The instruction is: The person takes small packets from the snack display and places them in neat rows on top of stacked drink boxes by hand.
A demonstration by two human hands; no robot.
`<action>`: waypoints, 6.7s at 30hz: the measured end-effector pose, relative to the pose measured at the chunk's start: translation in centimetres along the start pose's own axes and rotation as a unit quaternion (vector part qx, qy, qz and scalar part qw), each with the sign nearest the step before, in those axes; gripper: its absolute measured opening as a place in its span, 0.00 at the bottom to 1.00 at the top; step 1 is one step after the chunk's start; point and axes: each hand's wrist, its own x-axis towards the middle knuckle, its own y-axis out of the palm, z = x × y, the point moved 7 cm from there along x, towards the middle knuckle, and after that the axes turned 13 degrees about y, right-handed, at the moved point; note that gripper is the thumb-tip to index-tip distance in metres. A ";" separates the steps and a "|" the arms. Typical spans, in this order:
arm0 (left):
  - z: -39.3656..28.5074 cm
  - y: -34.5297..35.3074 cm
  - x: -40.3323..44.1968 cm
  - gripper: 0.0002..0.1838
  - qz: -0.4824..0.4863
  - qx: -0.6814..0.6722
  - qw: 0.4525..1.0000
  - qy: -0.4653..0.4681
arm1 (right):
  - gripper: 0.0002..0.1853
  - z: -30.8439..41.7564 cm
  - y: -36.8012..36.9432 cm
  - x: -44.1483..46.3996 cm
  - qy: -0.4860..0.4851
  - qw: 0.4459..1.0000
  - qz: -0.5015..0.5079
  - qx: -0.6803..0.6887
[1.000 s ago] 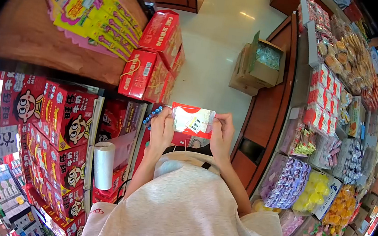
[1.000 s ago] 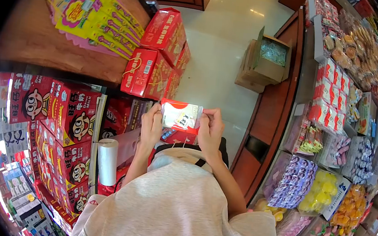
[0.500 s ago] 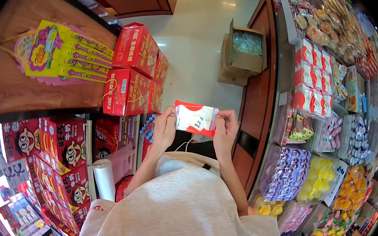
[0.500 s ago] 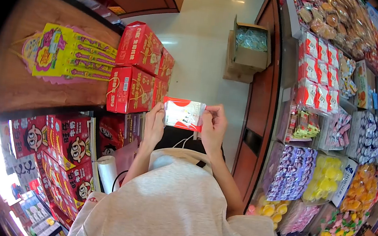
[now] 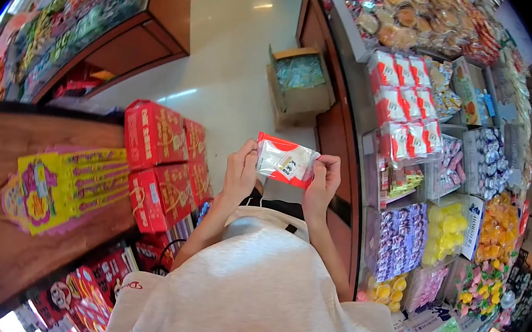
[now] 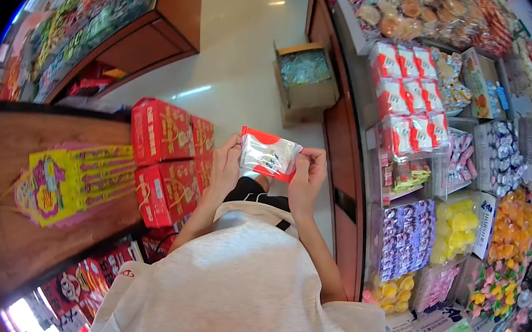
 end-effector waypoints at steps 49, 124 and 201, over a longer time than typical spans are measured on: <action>-2.6 51.7 20.5 0.09 0.456 -0.027 0.864 0.211 | 0.05 9.9 -34.9 17.8 -0.098 0.852 -0.510 -0.062; 3.5 2.6 -22.2 0.22 -0.084 0.066 0.993 -0.058 | 0.05 -10.0 2.4 -10.6 -0.109 0.735 0.524 -0.415; -4.7 -53.6 -89.6 0.16 -0.645 0.510 0.335 -0.461 | 0.24 -41.4 46.5 -85.0 -0.399 0.456 0.703 -0.372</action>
